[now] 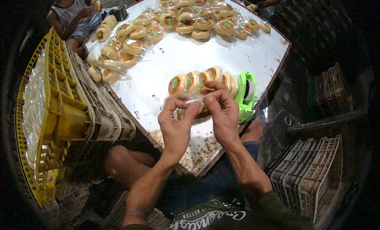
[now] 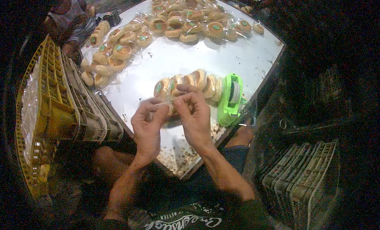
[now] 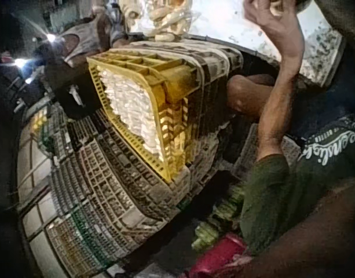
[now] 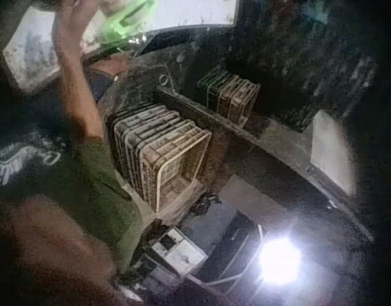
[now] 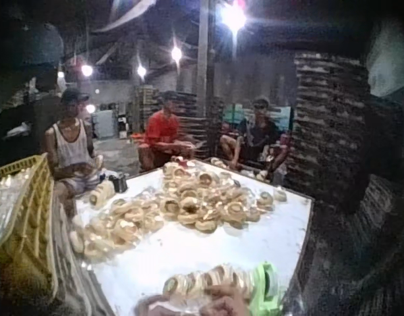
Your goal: The person places buns into clear plastic bags and seals them using a handheld tape dispenser. The sealed buns are then placed into a yellow crate.
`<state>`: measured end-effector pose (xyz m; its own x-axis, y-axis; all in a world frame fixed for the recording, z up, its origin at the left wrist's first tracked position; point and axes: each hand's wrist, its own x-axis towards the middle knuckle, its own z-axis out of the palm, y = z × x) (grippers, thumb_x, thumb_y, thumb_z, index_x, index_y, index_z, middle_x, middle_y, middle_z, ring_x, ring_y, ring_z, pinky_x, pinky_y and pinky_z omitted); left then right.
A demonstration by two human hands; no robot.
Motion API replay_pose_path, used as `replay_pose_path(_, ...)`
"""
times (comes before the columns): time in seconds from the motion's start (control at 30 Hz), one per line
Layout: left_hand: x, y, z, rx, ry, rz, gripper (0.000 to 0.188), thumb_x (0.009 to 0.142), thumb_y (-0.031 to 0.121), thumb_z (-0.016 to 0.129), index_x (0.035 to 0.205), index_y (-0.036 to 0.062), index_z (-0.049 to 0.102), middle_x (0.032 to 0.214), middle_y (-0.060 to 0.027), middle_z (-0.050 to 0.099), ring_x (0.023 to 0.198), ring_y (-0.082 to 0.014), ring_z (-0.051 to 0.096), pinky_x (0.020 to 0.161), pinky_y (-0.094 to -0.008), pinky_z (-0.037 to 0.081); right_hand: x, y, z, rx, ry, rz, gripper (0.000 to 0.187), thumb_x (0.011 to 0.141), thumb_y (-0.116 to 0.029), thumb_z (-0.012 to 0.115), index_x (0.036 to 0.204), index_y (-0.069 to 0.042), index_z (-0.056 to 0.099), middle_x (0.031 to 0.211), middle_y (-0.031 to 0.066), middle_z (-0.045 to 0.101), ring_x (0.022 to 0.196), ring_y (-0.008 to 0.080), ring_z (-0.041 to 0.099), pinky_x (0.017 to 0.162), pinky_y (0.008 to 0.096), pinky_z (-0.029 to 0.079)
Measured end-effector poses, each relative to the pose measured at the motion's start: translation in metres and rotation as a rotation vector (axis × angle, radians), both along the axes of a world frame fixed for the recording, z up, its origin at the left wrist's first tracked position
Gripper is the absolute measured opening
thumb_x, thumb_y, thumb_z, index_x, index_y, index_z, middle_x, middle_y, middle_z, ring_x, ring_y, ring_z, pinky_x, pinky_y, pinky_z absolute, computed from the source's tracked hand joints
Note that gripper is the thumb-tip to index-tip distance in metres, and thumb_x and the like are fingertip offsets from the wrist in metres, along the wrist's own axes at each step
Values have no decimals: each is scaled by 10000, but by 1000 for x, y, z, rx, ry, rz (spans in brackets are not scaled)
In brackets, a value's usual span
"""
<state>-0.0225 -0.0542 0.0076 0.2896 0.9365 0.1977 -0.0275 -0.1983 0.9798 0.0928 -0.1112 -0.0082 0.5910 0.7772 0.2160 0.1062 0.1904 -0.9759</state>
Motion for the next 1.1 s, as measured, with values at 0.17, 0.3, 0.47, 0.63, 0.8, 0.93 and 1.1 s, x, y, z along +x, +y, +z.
replay_pose_path(0.17, 14, 1, -40, -315, -380, 35, 164, 849, -4, 615, 906, 79, 486, 892, -39, 544, 783, -112, 523, 762, -273, 475, -20, -3, -10, 159, 276, -213, 285, 894, -30, 620, 1156, -4, 512, 1181, 112, 552, 1069, 205, 543, 975, 351, 428)
replay_pose_path(0.3, -1, 6, -39, -337, -213, -57, 230, 825, -24, 610, 969, 68, 456, 875, -35, 528, 798, -123, 538, 753, -274, 471, 60, -51, -42, -200, -291, -508, 402, 900, -129, 649, 1248, -6, 488, 1149, 130, 555, 1070, 246, 556, 975, 376, 430)
replay_pose_path(0.47, 22, 4, -42, -312, -146, -132, 193, 871, 50, 627, 992, 54, 477, 880, -32, 534, 834, -107, 513, 764, -274, 454, 134, -92, -106, -768, -331, -583, 453, 893, -402, 635, 964, 43, 675, 1046, 224, 590, 1058, 355, 568, 934, 415, 418)
replay_pose_path(0.63, 28, 6, -49, -168, -69, -105, 230, 864, 32, 629, 1014, 52, 455, 892, -27, 509, 826, -109, 501, 755, -264, 442, 124, -86, -90, -596, -404, -691, 403, 867, -350, 661, 844, 50, 700, 865, 210, 635, 848, 325, 635, 790, 408, 471)
replay_pose_path(0.8, 33, 12, -61, -188, -42, -111, 253, 851, -15, 617, 1010, 54, 432, 901, -28, 492, 830, -112, 496, 747, -260, 444, 77, -107, -99, -628, 140, -431, 302, 884, -267, 661, 804, 24, 680, 853, 126, 623, 806, 222, 612, 774, 329, 471)
replay_pose_path(0.93, 30, 10, -69, -175, -21, -111, 255, 843, -16, 614, 1004, 51, 428, 899, -31, 484, 829, -114, 496, 740, -264, 447, 1, -46, -33, -108, -19, -193, 157, 879, -139, 669, 834, 10, 653, 980, 87, 567, 914, 175, 560, 836, 304, 456)
replay_pose_path(1.1, 23, -3, -44, -30, 13, -64, 268, 801, -52, 577, 992, 47, 417, 875, -34, 455, 805, -120, 481, 725, -268, 438, -17, -19, -39, -133, 168, -226, 440, 843, -60, 669, 1243, -40, 489, 1071, 111, 505, 905, 175, 543, 789, 290, 494)
